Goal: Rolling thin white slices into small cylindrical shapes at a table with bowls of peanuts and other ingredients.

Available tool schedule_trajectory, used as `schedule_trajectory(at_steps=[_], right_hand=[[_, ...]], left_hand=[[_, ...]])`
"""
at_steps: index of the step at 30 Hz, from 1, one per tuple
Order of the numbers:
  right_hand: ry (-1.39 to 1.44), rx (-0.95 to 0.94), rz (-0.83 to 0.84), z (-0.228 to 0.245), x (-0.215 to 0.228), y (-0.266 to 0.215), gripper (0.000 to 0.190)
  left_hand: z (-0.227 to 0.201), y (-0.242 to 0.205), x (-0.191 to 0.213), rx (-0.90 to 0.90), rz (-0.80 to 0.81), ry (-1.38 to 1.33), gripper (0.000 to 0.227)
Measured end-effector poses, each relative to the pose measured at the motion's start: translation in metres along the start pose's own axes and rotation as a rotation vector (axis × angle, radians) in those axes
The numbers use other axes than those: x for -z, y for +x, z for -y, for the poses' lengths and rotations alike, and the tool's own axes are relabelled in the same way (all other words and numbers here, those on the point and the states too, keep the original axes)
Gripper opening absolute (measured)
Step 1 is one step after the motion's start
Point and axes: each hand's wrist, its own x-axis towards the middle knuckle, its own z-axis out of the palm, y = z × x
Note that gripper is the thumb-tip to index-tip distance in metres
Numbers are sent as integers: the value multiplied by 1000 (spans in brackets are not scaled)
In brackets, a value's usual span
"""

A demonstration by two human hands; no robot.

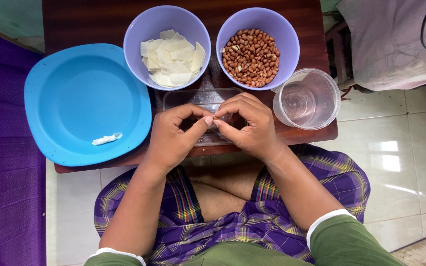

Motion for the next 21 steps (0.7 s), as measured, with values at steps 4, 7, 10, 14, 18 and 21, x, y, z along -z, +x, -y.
schedule_trajectory(at_steps=[4,7,10,14,18,21], right_hand=[[-6,-1,5,-3,-1,-2,9],[8,-2,12,-6,-1,-3,9],[11,-9,17,-5,-1,-3,9],[11,-12,18,-3,-2,-2,11],[19,-20,33,-3,-1,-2,11],[29,-19,45,-2,-1,-1,11]], left_hand=[[-3,0,0,1,-7,4,5],[-4,0,0,3,6,3,5],[-6,0,1,0,15,18,5],[-7,0,2,-11,17,29,5],[-9,0,3,-2,17,43,5],[-9,0,3,0,19,55,4]])
